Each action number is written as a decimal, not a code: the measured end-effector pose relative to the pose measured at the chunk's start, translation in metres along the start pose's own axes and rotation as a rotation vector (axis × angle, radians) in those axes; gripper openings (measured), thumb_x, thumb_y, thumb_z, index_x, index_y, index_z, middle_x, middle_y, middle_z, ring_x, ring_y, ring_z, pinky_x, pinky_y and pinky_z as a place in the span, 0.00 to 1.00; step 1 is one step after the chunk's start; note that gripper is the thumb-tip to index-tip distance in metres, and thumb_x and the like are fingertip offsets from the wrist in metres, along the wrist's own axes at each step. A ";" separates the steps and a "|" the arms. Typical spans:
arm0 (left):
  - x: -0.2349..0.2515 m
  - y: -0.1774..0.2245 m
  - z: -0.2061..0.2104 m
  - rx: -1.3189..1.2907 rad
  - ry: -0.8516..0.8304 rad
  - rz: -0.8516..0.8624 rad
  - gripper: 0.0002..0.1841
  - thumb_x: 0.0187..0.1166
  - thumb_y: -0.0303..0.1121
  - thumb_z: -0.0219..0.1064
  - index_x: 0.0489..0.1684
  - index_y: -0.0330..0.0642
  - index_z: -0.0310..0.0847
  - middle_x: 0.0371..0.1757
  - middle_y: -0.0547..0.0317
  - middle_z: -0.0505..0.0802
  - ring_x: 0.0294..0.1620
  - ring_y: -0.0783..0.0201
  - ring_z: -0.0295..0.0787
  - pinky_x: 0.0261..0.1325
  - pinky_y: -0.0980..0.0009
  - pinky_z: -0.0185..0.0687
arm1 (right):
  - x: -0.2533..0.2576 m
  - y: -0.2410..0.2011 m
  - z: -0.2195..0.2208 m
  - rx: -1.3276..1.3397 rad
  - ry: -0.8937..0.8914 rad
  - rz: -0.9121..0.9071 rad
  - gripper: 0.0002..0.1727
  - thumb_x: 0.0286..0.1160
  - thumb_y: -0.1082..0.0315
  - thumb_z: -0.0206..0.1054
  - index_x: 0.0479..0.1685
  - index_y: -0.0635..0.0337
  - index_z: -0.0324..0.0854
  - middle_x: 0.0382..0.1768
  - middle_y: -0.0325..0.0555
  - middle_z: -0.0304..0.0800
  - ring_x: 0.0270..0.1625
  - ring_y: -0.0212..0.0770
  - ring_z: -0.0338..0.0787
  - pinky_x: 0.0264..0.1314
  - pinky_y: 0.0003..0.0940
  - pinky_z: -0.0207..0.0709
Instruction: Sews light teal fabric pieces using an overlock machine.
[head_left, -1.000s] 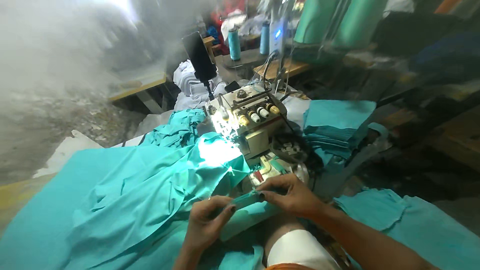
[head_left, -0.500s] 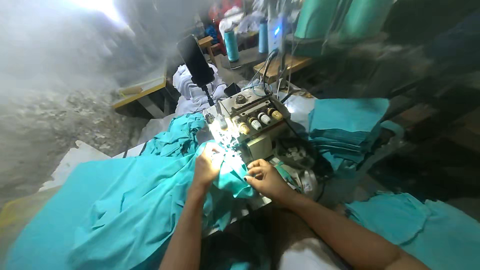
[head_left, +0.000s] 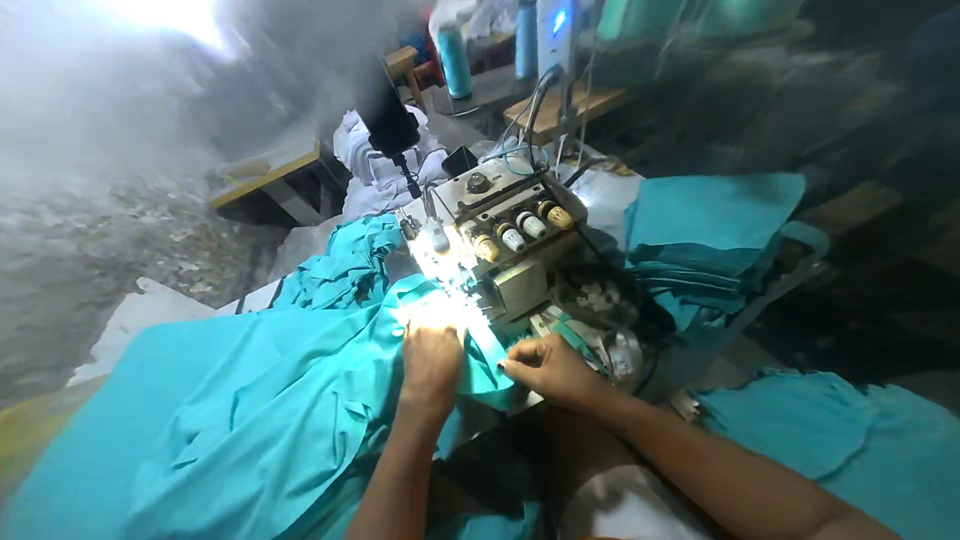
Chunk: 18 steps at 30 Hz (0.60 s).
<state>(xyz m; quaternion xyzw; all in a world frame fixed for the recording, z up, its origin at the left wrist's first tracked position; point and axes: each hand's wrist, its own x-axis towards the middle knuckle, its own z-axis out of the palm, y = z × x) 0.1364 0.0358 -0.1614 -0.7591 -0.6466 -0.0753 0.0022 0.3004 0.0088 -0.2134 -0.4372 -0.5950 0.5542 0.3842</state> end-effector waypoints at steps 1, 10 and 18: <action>0.003 -0.003 0.002 -0.033 0.021 0.003 0.15 0.87 0.28 0.59 0.50 0.26 0.90 0.54 0.30 0.92 0.62 0.30 0.88 0.67 0.38 0.76 | 0.002 0.001 0.003 0.023 0.021 0.003 0.09 0.80 0.74 0.65 0.39 0.73 0.86 0.30 0.43 0.89 0.26 0.22 0.86 0.36 0.19 0.84; 0.022 -0.050 0.039 -0.316 0.713 0.184 0.14 0.66 0.30 0.73 0.40 0.23 0.89 0.49 0.29 0.91 0.54 0.33 0.89 0.59 0.39 0.78 | 0.031 -0.012 0.013 0.138 0.154 0.032 0.08 0.80 0.76 0.64 0.37 0.73 0.86 0.27 0.40 0.87 0.27 0.20 0.84 0.36 0.17 0.81; -0.070 -0.052 0.023 -0.280 0.191 0.519 0.05 0.65 0.31 0.73 0.34 0.43 0.92 0.66 0.23 0.85 0.75 0.18 0.71 0.69 0.15 0.49 | 0.031 -0.002 0.014 0.022 0.164 -0.048 0.11 0.86 0.73 0.57 0.46 0.73 0.82 0.34 0.46 0.84 0.33 0.27 0.83 0.41 0.23 0.79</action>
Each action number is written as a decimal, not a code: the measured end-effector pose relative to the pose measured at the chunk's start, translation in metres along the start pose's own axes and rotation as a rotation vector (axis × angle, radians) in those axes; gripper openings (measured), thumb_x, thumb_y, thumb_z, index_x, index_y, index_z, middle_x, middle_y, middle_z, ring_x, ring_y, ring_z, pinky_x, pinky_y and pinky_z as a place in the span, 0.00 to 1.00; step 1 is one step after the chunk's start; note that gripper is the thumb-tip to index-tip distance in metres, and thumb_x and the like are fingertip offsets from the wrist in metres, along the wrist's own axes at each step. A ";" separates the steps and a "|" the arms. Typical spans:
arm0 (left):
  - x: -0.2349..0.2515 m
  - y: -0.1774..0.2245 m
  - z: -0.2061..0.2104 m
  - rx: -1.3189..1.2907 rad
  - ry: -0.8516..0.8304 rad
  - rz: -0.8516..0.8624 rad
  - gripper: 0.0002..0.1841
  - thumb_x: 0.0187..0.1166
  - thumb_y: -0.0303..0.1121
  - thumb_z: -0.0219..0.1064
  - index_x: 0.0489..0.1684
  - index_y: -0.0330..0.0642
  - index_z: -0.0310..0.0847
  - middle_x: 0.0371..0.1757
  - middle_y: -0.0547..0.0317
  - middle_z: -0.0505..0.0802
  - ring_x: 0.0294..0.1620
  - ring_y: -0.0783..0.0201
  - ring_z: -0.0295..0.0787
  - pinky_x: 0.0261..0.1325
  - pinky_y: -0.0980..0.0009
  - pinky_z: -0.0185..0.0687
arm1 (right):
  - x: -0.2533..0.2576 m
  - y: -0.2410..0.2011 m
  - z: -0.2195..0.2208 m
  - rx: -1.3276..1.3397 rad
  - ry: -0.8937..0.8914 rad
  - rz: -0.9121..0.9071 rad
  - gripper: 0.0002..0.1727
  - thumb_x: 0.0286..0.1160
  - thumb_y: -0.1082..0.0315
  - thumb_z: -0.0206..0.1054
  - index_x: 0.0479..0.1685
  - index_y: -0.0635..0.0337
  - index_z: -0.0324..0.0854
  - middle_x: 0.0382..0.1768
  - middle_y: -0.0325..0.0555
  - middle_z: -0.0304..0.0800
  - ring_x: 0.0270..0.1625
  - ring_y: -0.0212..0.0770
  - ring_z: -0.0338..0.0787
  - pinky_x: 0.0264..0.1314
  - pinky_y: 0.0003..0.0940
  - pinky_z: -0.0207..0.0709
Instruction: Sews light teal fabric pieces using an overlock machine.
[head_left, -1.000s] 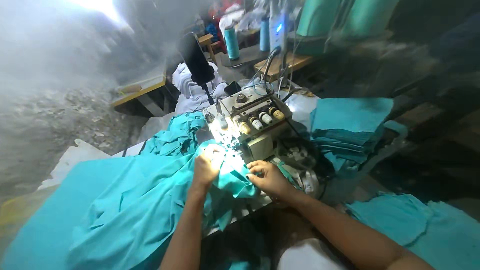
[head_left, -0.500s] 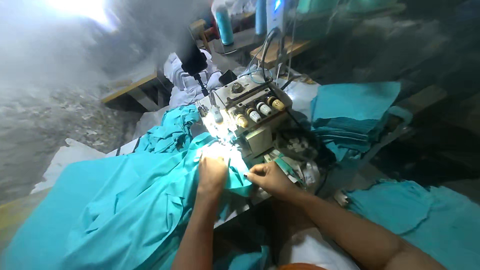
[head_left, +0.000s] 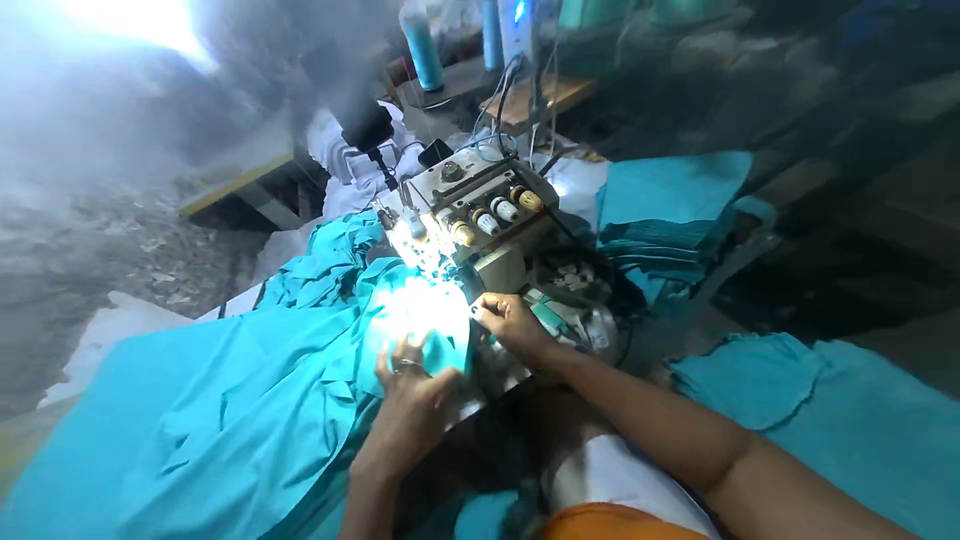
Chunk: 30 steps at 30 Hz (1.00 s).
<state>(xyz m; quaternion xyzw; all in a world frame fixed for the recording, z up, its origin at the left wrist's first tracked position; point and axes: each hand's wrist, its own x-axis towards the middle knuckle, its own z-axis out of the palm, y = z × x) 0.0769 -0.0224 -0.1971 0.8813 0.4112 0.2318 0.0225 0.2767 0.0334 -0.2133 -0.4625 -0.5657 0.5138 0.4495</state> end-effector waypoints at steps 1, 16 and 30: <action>0.001 0.013 -0.004 -0.038 0.021 0.004 0.04 0.68 0.27 0.69 0.33 0.41 0.91 0.56 0.36 0.93 0.69 0.31 0.84 0.72 0.22 0.56 | -0.002 0.006 0.006 -0.047 0.025 -0.053 0.11 0.85 0.74 0.56 0.52 0.75 0.80 0.41 0.51 0.85 0.38 0.31 0.84 0.46 0.27 0.79; -0.009 0.096 -0.020 0.112 0.429 -0.122 0.06 0.66 0.26 0.69 0.33 0.35 0.92 0.33 0.47 0.92 0.35 0.68 0.89 0.42 0.85 0.81 | -0.055 0.018 0.023 -0.020 0.156 -0.944 0.11 0.68 0.77 0.69 0.49 0.66 0.85 0.61 0.59 0.84 0.73 0.39 0.80 0.79 0.24 0.68; 0.093 0.026 -0.004 -1.282 0.418 -1.061 0.07 0.89 0.20 0.50 0.56 0.31 0.70 0.37 0.53 0.87 0.34 0.66 0.90 0.42 0.73 0.89 | -0.096 -0.030 0.015 -0.058 0.110 -0.663 0.14 0.67 0.67 0.77 0.26 0.73 0.86 0.36 0.54 0.86 0.40 0.26 0.84 0.43 0.11 0.76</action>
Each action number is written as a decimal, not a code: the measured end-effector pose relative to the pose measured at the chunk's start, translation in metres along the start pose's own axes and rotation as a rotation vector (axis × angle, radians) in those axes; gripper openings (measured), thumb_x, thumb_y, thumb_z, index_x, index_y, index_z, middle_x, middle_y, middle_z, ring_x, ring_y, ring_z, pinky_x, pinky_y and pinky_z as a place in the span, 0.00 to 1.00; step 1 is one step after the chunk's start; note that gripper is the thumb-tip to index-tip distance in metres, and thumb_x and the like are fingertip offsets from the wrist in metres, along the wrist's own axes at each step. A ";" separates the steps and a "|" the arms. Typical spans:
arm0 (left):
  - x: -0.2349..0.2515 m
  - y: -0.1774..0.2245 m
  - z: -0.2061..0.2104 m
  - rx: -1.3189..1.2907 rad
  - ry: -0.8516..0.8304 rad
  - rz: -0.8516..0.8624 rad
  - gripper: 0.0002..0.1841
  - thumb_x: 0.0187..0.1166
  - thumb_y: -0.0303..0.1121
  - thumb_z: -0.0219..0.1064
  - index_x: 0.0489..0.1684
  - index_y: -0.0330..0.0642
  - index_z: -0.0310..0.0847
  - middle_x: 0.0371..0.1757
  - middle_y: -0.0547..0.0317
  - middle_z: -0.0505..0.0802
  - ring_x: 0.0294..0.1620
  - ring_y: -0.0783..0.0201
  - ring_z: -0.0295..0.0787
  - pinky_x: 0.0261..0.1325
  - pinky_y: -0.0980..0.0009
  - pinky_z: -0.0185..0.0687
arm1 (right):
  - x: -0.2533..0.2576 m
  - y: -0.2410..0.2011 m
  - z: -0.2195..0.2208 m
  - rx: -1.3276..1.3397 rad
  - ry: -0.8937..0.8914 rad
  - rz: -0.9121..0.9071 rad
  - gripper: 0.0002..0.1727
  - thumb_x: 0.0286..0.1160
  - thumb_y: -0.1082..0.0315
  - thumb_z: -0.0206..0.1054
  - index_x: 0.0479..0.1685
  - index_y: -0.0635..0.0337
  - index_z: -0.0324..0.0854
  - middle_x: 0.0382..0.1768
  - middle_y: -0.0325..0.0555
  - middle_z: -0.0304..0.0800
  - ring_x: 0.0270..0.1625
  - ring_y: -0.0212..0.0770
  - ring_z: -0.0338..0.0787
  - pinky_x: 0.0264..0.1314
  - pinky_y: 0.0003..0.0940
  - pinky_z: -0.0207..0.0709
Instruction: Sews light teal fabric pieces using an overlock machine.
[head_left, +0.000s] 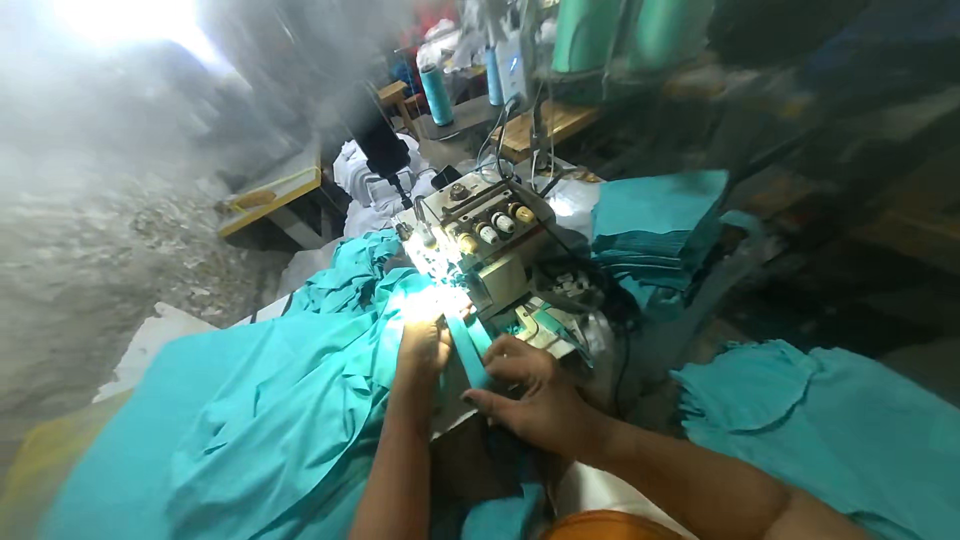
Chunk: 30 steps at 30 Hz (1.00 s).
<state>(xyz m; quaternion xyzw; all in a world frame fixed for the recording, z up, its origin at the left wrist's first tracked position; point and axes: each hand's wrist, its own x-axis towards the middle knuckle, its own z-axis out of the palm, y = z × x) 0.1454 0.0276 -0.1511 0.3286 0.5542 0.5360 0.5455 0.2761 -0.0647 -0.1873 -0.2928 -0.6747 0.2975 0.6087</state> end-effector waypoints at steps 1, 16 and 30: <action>0.004 0.000 0.004 -0.074 0.027 0.002 0.06 0.87 0.18 0.51 0.53 0.32 0.71 0.36 0.54 0.87 0.34 0.67 0.89 0.41 0.74 0.89 | -0.002 -0.003 -0.002 -0.009 -0.001 -0.017 0.15 0.67 0.66 0.77 0.24 0.72 0.85 0.40 0.54 0.86 0.43 0.26 0.84 0.46 0.11 0.76; 0.027 0.032 -0.058 1.468 -0.243 0.614 0.22 0.74 0.14 0.60 0.69 0.28 0.81 0.67 0.30 0.86 0.75 0.32 0.76 0.75 0.30 0.56 | -0.044 0.010 -0.002 0.401 -0.187 0.519 0.19 0.89 0.74 0.51 0.67 0.80 0.74 0.52 0.52 0.94 0.53 0.34 0.95 0.62 0.31 0.88; -0.115 0.060 -0.007 1.940 -1.230 0.285 0.23 0.76 0.30 0.68 0.67 0.26 0.77 0.58 0.30 0.88 0.64 0.31 0.84 0.59 0.38 0.79 | -0.002 0.004 -0.006 -0.082 -0.006 -0.008 0.11 0.75 0.76 0.62 0.45 0.73 0.89 0.39 0.49 0.96 0.47 0.33 0.92 0.67 0.32 0.77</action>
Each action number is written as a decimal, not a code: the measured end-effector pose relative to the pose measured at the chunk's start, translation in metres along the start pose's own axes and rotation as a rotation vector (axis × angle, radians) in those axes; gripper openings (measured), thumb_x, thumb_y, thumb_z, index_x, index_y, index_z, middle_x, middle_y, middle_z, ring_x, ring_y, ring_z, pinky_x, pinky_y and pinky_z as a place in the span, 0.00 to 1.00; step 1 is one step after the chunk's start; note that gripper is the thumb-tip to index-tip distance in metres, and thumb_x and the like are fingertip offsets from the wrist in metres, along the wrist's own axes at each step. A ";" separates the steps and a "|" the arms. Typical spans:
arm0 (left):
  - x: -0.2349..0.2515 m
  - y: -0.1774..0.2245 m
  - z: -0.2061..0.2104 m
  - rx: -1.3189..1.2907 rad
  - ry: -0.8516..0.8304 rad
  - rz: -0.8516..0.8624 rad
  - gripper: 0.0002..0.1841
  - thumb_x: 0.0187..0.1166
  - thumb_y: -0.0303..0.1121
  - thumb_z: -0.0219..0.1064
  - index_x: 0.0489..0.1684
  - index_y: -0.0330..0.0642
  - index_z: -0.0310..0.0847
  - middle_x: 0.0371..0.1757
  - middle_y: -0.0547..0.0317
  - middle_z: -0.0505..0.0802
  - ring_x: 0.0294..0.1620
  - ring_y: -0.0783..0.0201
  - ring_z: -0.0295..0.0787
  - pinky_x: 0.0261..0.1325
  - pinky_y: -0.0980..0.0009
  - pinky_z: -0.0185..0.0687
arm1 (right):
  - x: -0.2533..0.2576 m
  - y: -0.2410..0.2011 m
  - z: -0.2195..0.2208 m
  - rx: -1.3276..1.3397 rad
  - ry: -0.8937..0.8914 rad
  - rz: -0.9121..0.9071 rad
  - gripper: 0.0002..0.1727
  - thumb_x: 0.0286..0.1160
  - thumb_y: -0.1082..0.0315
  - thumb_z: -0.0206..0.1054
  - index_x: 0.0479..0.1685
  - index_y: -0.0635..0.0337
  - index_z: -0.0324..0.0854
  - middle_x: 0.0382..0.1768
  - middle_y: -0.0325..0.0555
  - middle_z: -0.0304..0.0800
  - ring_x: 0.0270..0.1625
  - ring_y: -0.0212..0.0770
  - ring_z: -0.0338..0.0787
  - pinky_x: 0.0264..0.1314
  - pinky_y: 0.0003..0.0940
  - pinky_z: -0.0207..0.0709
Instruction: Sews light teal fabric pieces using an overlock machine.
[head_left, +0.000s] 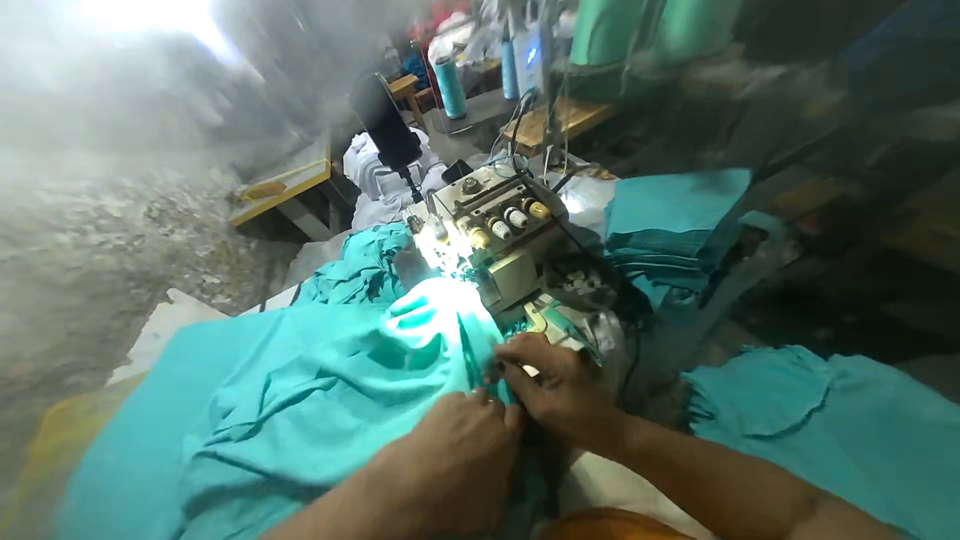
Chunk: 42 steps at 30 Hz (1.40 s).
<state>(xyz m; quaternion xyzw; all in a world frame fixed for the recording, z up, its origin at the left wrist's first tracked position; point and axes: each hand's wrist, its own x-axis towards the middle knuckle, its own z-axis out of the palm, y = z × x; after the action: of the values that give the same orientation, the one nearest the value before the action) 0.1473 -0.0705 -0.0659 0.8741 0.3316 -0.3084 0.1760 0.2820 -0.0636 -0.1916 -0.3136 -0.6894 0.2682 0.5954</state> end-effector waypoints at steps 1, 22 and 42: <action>0.005 0.002 0.005 0.013 -0.022 -0.021 0.21 0.83 0.32 0.61 0.70 0.26 0.75 0.60 0.30 0.88 0.66 0.31 0.84 0.60 0.38 0.78 | 0.002 -0.001 0.002 -0.030 -0.052 0.035 0.12 0.76 0.76 0.61 0.46 0.73 0.89 0.37 0.51 0.95 0.44 0.37 0.92 0.64 0.38 0.77; 0.052 -0.122 0.024 -0.076 0.792 0.429 0.07 0.78 0.26 0.66 0.39 0.33 0.90 0.37 0.46 0.92 0.43 0.52 0.90 0.51 0.63 0.83 | -0.024 0.009 -0.019 -0.451 -0.199 -0.053 0.11 0.70 0.63 0.70 0.26 0.60 0.90 0.16 0.44 0.86 0.20 0.41 0.83 0.50 0.51 0.70; 0.029 -0.116 0.024 -0.052 0.404 -0.314 0.16 0.88 0.33 0.57 0.56 0.27 0.84 0.53 0.33 0.90 0.64 0.36 0.83 0.67 0.39 0.65 | -0.033 0.071 -0.029 -0.489 -0.401 -0.236 0.09 0.75 0.68 0.65 0.33 0.59 0.90 0.39 0.45 0.97 0.62 0.55 0.93 0.70 0.81 0.60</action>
<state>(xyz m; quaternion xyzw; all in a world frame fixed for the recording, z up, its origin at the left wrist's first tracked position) 0.0742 0.0145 -0.1143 0.8511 0.4993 -0.1422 0.0785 0.3221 -0.0418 -0.2616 -0.3063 -0.8683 0.0804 0.3817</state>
